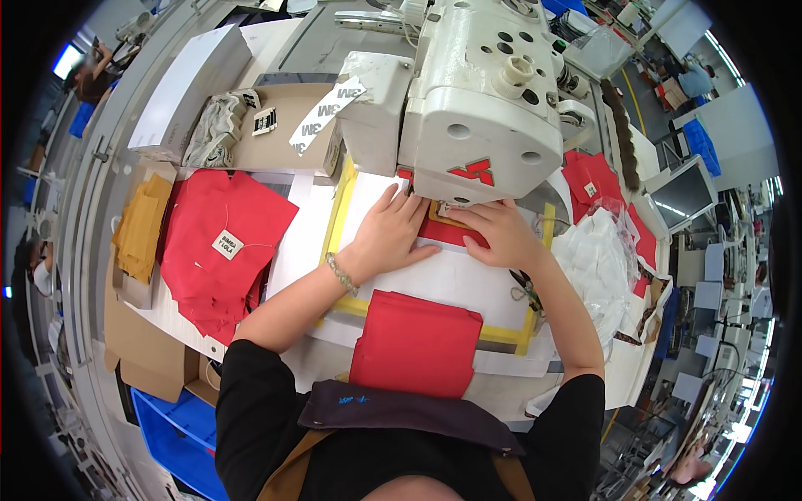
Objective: The person sews white rectangular labels onto red fabric pieces using an industrial sewing machine. They repeatedly pick up a red piece, place a label on it, guide it under the presser foot, sew, and trim the thread with scissors. Finished pieces are stacked to the left.
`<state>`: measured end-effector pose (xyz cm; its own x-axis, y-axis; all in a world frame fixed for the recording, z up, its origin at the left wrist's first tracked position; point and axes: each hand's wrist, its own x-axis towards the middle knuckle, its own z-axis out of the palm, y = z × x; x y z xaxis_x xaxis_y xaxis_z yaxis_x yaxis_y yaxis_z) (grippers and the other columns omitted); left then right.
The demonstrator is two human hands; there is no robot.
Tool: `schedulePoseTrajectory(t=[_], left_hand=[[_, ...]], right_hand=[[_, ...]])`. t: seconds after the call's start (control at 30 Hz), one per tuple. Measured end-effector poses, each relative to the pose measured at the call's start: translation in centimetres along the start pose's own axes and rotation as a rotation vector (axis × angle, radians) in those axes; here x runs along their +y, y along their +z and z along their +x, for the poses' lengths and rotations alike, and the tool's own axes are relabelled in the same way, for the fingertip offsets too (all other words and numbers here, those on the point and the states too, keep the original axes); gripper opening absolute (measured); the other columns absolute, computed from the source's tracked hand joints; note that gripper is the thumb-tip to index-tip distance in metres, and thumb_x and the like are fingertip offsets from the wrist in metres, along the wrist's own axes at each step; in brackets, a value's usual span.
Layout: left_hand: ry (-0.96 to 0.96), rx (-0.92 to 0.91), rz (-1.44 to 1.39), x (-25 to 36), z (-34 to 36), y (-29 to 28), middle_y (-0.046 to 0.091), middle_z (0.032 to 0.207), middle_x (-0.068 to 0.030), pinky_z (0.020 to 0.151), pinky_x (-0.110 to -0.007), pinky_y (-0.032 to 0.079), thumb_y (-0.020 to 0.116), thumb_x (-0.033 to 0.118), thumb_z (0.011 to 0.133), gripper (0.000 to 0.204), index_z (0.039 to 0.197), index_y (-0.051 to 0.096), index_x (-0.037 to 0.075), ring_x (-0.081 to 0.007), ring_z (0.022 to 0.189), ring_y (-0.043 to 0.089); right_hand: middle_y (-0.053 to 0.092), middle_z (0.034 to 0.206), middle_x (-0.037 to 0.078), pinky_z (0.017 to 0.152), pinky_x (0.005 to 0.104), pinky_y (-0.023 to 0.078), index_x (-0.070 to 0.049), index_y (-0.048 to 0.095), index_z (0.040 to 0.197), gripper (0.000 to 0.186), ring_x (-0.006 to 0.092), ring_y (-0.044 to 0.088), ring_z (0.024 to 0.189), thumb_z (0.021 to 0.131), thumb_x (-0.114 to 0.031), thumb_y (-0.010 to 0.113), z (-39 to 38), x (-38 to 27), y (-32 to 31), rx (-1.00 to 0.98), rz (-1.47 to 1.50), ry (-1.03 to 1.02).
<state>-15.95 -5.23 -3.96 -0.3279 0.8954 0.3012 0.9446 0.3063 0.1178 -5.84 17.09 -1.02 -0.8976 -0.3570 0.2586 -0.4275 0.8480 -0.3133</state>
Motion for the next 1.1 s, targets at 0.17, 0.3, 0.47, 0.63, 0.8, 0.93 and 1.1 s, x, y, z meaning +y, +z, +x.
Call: schedulePoseTrajectory(t=[0.17, 0.3, 0.47, 0.63, 0.8, 0.93, 1.1], left_hand=[[-0.003, -0.024, -0.018, 0.0, 0.0, -0.3, 0.055, 0.129, -0.0186, 0.11, -0.045, 0.033, 0.058, 0.056, 0.086, 0.077, 0.127, 0.054, -0.009, -0.0325, 0.124, 0.048], [0.012, 0.003, 0.004, 0.0, 0.1, -0.1, 0.055, 0.127, -0.0187, 0.11, -0.045, 0.033, 0.058, 0.056, 0.085, 0.077, 0.127, 0.055, -0.009, -0.0318, 0.122, 0.049], [0.004, -0.008, -0.005, 0.0, 0.1, -0.1, 0.055, 0.127, -0.0189, 0.109, -0.045, 0.034, 0.059, 0.056, 0.084, 0.078, 0.126, 0.055, -0.009, -0.0305, 0.122, 0.05], [0.03, -0.002, -0.015, 0.3, 0.2, -0.4, 0.055, 0.127, -0.0187, 0.11, -0.045, 0.033, 0.06, 0.056, 0.084, 0.079, 0.126, 0.055, -0.01, -0.0295, 0.12, 0.051], [0.005, -0.046, -0.036, 0.1, 0.2, -0.5, 0.055, 0.127, -0.0189, 0.111, -0.045, 0.032, 0.061, 0.056, 0.083, 0.079, 0.126, 0.054, -0.011, -0.029, 0.119, 0.052], [0.012, -0.018, -0.036, -0.3, 0.4, -0.3, 0.055, 0.127, -0.019, 0.111, -0.046, 0.031, 0.061, 0.056, 0.083, 0.08, 0.127, 0.054, -0.01, -0.0292, 0.119, 0.052], [0.024, 0.04, -0.011, -1.0, 1.3, 0.1, 0.061, 0.116, -0.0172, 0.105, -0.043, 0.036, 0.06, 0.055, 0.084, 0.071, 0.116, 0.061, -0.008, -0.0299, 0.112, 0.055]], right_hand=[[0.068, 0.111, 0.004, 0.097, 0.0373, 0.036, -0.011, 0.068, 0.113, 0.04, 0.0185, 0.06, 0.106, 0.073, -0.014, 0.066, -0.1, 0.2, 0.2, -0.021, -0.01, -0.004], [0.069, 0.107, 0.004, 0.093, 0.0366, 0.037, -0.011, 0.068, 0.111, 0.038, 0.0182, 0.061, 0.102, 0.072, -0.013, 0.065, 0.0, 0.1, 0.1, -0.019, 0.009, 0.002], [0.069, 0.105, 0.004, 0.092, 0.0365, 0.037, -0.011, 0.068, 0.107, 0.035, 0.0178, 0.061, 0.101, 0.072, -0.012, 0.064, 0.1, 0.3, 0.3, 0.012, -0.019, -0.037], [0.067, 0.108, 0.003, 0.091, 0.037, 0.037, -0.011, 0.068, 0.107, 0.035, 0.0181, 0.06, 0.103, 0.073, -0.013, 0.064, -0.2, -0.2, 0.5, 0.045, -0.053, -0.045], [0.066, 0.111, 0.003, 0.091, 0.0381, 0.037, -0.01, 0.067, 0.108, 0.036, 0.0184, 0.059, 0.104, 0.073, -0.013, 0.064, -0.3, -0.2, 0.9, 0.087, -0.088, -0.058], [0.066, 0.112, 0.002, 0.091, 0.0391, 0.037, -0.011, 0.066, 0.11, 0.037, 0.0183, 0.058, 0.105, 0.073, -0.013, 0.064, -0.4, -0.1, 0.9, 0.068, -0.089, -0.021], [0.065, 0.11, 0.003, 0.092, 0.0404, 0.036, -0.012, 0.065, 0.11, 0.035, 0.0192, 0.058, 0.106, 0.074, -0.013, 0.064, -0.1, 0.9, 0.8, 0.085, -0.108, -0.016]])
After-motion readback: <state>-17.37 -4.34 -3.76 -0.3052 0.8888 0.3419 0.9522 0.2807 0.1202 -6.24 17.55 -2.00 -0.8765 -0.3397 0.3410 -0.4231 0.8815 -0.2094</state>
